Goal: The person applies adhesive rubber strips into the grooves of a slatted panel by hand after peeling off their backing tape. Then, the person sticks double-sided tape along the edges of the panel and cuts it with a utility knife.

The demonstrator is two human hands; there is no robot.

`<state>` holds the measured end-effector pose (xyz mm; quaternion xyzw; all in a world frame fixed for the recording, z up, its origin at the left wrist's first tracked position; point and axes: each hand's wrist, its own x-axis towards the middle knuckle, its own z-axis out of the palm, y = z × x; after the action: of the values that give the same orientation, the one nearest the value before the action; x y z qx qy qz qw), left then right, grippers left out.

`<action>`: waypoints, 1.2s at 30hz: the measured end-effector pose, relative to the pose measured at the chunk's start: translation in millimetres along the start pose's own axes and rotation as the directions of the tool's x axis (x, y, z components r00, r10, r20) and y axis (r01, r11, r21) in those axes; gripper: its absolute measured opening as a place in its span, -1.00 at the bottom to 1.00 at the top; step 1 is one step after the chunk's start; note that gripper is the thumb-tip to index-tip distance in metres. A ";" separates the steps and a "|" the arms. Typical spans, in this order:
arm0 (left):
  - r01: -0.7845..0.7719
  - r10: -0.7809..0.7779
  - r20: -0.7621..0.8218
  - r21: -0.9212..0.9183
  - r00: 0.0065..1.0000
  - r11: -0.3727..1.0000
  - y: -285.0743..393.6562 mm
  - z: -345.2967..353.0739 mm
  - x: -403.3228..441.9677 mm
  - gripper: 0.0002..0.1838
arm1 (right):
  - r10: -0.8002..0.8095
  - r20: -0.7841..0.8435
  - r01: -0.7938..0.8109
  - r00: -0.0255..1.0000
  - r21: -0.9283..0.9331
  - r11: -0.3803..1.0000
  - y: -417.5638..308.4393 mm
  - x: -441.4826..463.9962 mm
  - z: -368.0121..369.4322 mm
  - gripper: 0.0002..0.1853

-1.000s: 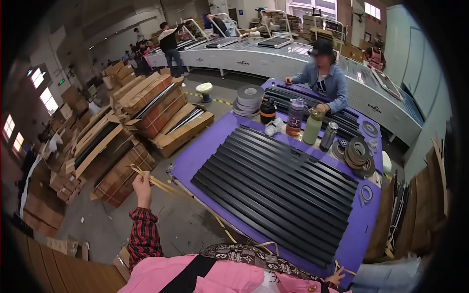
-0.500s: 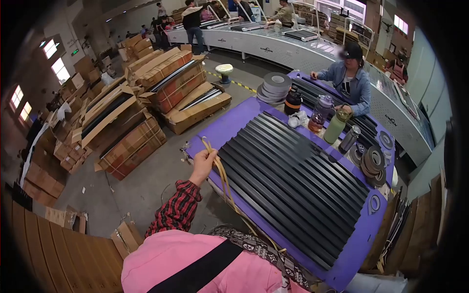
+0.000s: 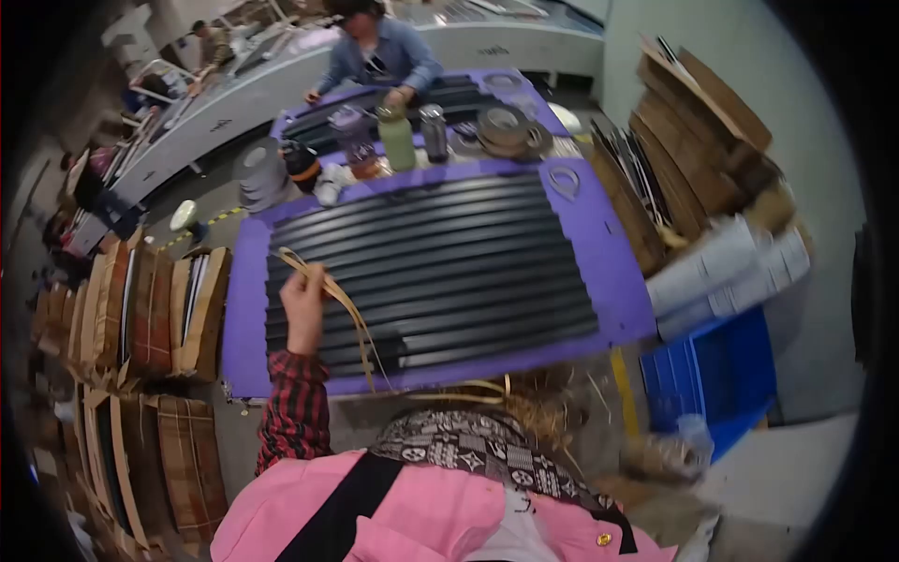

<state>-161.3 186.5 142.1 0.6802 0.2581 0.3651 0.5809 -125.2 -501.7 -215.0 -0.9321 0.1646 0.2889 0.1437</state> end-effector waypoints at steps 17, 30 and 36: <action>-0.417 0.383 -0.361 -0.020 0.850 0.909 120.2 -39.2 44.6 -0.85 | -0.866 0.060 0.688 0.497 0.581 0.435 -361.7 -121.5 -42.7 -0.59; -0.457 0.591 -0.396 0.385 0.702 0.802 178.2 -52.9 -11.9 -0.80 | -0.945 -0.311 0.980 0.103 0.192 0.044 -383.5 -139.7 -25.2 -0.81; -0.497 0.443 -0.433 -0.011 0.785 0.868 180.9 -43.3 -25.3 -0.78 | -0.952 -0.256 0.975 0.168 0.188 0.121 -393.6 -118.3 3.4 -0.57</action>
<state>-224.2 158.2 316.7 0.5915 0.1747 0.6500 0.4439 -65.5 -117.9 -80.4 -0.7909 -0.4268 0.0642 0.4338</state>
